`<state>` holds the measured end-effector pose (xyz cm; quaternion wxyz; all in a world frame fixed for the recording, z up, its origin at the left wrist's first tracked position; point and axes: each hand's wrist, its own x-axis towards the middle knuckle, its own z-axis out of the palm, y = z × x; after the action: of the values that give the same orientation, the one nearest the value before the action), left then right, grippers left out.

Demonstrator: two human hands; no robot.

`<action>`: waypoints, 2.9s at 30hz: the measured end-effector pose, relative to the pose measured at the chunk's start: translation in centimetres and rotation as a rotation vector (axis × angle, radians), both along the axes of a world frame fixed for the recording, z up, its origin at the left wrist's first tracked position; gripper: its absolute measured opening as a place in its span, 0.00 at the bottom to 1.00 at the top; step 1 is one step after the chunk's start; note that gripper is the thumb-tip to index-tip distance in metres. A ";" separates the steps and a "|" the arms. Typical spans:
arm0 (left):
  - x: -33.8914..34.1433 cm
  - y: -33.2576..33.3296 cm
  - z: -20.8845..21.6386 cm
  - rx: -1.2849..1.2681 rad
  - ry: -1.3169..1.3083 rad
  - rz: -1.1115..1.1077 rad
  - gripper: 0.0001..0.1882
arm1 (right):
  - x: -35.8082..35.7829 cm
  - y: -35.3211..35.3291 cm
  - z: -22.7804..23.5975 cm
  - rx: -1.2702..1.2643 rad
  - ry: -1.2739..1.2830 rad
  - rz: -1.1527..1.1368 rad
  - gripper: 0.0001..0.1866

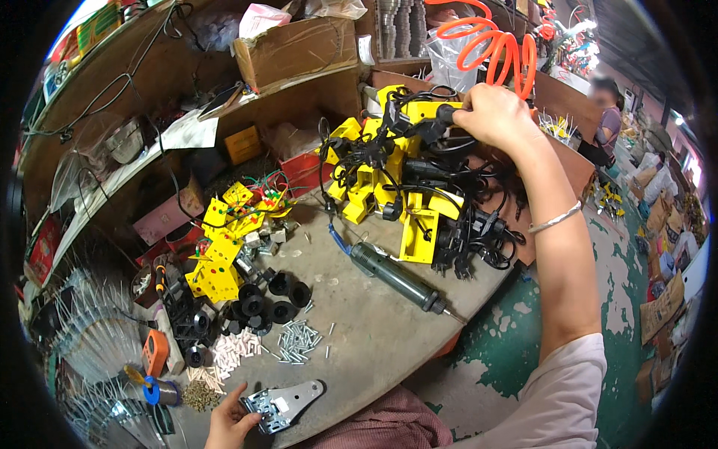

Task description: The person fastens a metal plate to a yellow plastic housing using a power screwdriver, then attaches a black knob to the device. They thread wires through the housing, join them to internal components using a soldering iron, and tuck the wires inside before closing the unit.

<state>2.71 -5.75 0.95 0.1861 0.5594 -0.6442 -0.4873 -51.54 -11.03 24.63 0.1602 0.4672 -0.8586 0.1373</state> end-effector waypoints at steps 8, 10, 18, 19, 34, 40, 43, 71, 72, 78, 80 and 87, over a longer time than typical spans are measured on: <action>-0.9 0.9 -0.1 -0.224 0.148 0.062 0.35 | -1.7 4.8 -9.4 -0.398 -0.821 0.228 0.22; -0.3 1.2 -1.0 -0.234 0.255 0.110 0.33 | -0.8 5.3 -10.4 -0.495 -0.876 0.238 0.22; 0.7 1.7 -0.7 -0.444 0.106 0.002 0.31 | -0.1 9.1 -6.3 -0.471 -0.448 0.205 0.16; 0.5 1.8 -0.5 -0.502 0.059 0.008 0.31 | -0.4 9.7 -5.4 -0.383 -0.415 0.201 0.16; -2.4 2.3 2.7 -0.618 0.152 -0.037 0.16 | -7.0 14.9 -6.8 -0.737 -1.609 0.659 0.19; -3.0 3.1 4.7 -0.729 0.172 -0.081 0.11 | 5.7 13.9 -4.9 -0.730 -1.367 0.796 0.21; -5.2 2.9 7.6 -0.616 0.321 -0.208 0.11 | 18.4 14.3 -4.5 -0.534 -0.632 0.536 0.38; 13.8 1.7 8.7 -0.179 -0.269 -0.316 0.22 | 38.6 6.0 -23.6 0.258 -0.172 1.351 0.10; 13.9 1.0 7.8 -0.166 -0.268 -0.331 0.22 | 38.3 6.1 -23.7 0.204 -0.201 1.363 0.08; 14.2 -1.2 6.1 -0.097 -0.230 -0.361 0.21 | 37.5 6.7 -23.9 0.088 -0.585 1.354 0.08; 13.8 -1.7 5.9 -0.090 -0.250 -0.392 0.21 | 37.3 6.6 -23.7 0.105 -0.615 1.342 0.08; 11.5 -1.9 5.7 -0.108 -0.297 -0.490 0.21 | 37.1 6.5 -23.8 0.202 -0.583 1.342 0.10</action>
<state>14.18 -7.67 6.68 -0.0041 0.4417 -0.8053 -0.3955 -14.45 -4.54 0.79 -0.2366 0.8490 -0.4043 0.2445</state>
